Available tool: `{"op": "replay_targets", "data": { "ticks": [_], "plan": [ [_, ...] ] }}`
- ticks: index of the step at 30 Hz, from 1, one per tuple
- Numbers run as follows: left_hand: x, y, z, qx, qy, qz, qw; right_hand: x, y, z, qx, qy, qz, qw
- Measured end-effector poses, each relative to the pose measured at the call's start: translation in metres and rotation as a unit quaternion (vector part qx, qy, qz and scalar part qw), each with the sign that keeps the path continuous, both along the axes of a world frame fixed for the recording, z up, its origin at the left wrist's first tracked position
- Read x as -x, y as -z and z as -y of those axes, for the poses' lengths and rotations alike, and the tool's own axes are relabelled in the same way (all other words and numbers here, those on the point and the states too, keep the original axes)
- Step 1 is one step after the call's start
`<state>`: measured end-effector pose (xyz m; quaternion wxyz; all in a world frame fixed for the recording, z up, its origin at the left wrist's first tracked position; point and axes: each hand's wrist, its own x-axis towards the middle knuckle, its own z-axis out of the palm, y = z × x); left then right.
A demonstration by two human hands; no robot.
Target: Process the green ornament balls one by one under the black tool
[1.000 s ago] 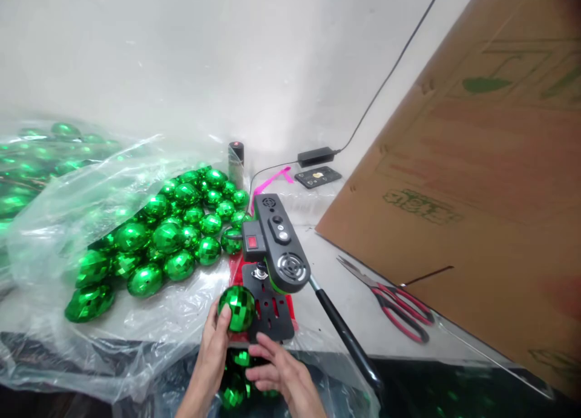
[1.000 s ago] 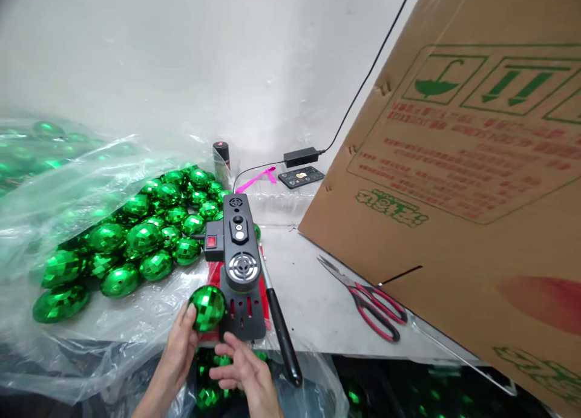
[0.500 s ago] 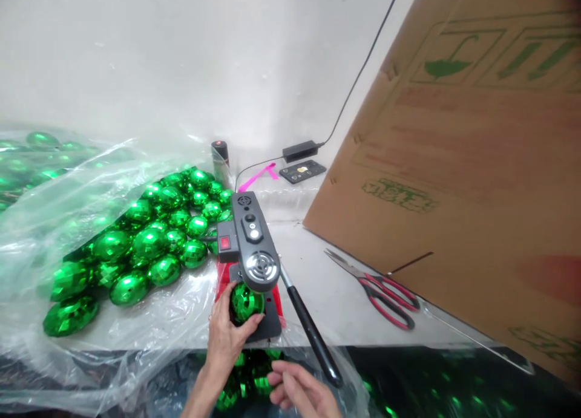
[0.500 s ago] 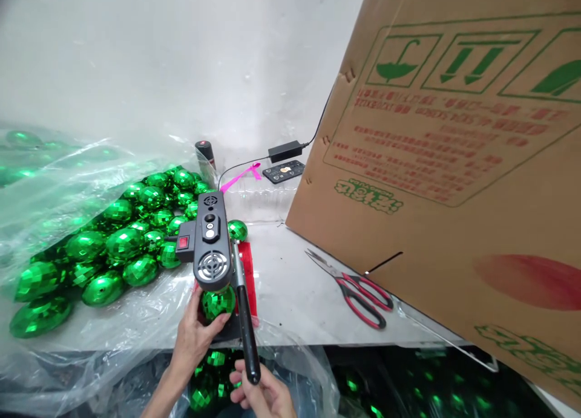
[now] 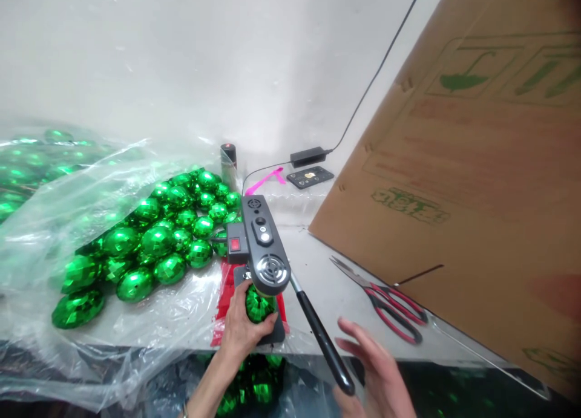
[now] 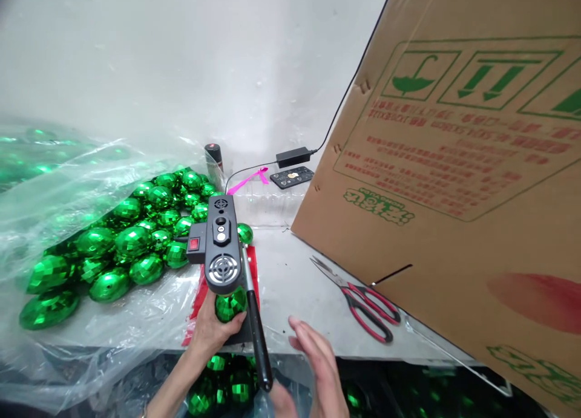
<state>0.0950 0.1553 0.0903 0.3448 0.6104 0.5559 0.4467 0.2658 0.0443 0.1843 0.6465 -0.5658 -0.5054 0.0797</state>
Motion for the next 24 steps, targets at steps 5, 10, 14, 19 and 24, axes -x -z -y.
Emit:
{"op": "replay_targets", "data": {
  "ticks": [5,10,14,19,24],
  "plan": [
    [-0.001,0.003,0.001,-0.002,-0.009,0.025,1.0,0.01,-0.047,-0.045,-0.198,0.003,0.198,0.96],
    [-0.003,-0.004,0.002,0.012,0.001,0.027,1.0,0.018,-0.065,-0.066,-0.187,-0.093,0.217,0.954],
    [-0.005,-0.007,0.002,0.023,0.009,0.022,0.999,0.023,-0.052,-0.065,-0.159,-0.113,0.17,0.966],
    [-0.005,-0.008,0.003,0.011,0.012,0.014,1.0,0.027,-0.038,-0.06,-0.138,-0.081,0.144,0.977],
    [-0.007,-0.004,0.003,0.011,0.017,0.004,1.0,0.031,-0.035,-0.061,-0.135,-0.05,0.132,0.981]
  ]
}}
